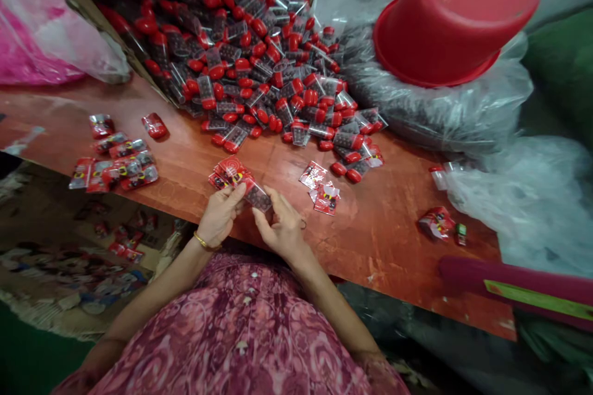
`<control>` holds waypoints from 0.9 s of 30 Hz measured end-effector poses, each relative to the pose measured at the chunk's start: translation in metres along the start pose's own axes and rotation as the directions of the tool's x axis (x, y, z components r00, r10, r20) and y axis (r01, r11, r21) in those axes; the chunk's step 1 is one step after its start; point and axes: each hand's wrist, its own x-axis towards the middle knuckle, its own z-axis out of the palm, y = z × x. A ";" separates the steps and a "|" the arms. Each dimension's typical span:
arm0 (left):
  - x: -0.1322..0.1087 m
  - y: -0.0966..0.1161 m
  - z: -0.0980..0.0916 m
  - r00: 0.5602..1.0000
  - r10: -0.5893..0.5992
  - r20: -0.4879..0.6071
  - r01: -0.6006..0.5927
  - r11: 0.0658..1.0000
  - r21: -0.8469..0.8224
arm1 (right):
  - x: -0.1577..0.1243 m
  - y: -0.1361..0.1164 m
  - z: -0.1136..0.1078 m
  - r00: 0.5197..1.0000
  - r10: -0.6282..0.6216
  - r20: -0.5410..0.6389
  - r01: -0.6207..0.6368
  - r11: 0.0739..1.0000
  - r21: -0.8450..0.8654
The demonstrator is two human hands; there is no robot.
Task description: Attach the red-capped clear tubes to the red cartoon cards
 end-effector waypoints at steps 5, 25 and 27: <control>0.001 -0.006 0.007 0.998 0.054 0.036 -0.052 0.997 -0.052 | 0.003 -0.003 0.007 0.998 -0.018 -0.061 0.016 1.000 -0.024; 0.010 -0.005 0.005 0.984 0.125 0.130 -0.130 0.991 0.030 | 0.011 -0.008 0.007 1.000 0.005 -0.021 -0.004 0.999 0.041; 0.010 -0.007 0.006 0.986 0.132 0.100 -0.136 0.990 0.030 | 0.011 -0.007 0.008 0.999 -0.014 -0.029 0.015 1.000 0.023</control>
